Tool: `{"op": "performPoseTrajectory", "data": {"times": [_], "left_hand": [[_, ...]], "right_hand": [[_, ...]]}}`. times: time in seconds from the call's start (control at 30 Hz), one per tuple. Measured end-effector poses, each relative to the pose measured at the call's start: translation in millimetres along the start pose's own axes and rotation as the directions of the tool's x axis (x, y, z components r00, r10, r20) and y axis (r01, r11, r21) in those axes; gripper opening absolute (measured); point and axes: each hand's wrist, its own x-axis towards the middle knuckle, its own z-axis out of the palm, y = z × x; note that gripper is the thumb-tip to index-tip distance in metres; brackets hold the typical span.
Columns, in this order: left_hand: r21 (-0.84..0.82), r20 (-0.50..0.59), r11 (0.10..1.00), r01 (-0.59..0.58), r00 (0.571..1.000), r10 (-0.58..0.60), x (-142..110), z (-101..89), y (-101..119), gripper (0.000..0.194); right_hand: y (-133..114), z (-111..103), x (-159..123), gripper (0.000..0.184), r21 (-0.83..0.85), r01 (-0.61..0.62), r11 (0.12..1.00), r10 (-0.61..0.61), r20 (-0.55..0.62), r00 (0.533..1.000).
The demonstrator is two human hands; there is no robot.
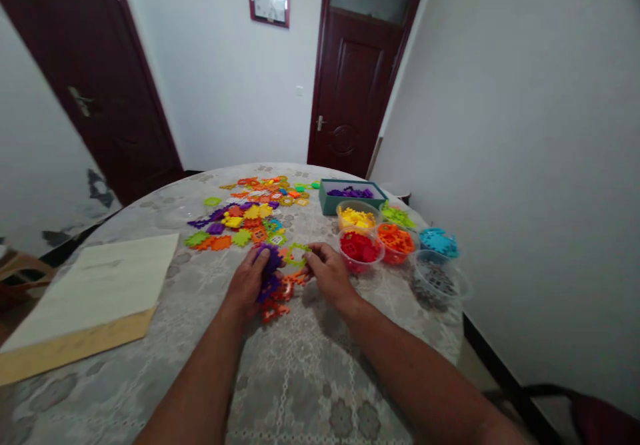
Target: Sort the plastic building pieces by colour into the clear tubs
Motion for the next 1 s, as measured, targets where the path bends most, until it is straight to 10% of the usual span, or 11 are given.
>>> {"op": "performPoseTrajectory", "data": {"times": [0.33, 0.5, 0.7, 1.0], "left_hand": [[0.023, -0.067, 0.996, 0.092, 0.994, -0.09, -6, 10.4, 17, 0.028], [0.003, -0.075, 0.996, 0.087, 0.993, -0.087, -5, 10.0, 16, 0.031], [0.083, -0.079, 0.993, 0.079, 0.994, -0.072, 3, 1.7, 5, 0.032], [0.101, -0.075, 0.989, 0.107, 0.992, -0.099, 0, 3.1, 7, 0.035]], "right_hand": [[-66, -70, -16, 0.023, -0.209, 0.186, 0.96, -0.198, -0.042, 0.979], [-100, -151, 1, 0.023, -0.669, 0.287, 0.686, -0.466, -0.1, 0.879], [-141, -242, 74, 0.024, -0.949, -0.043, 0.312, -0.443, -0.186, 0.877], [-110, -291, 131, 0.02, -0.911, -0.339, 0.237, -0.229, -0.391, 0.891]]}}
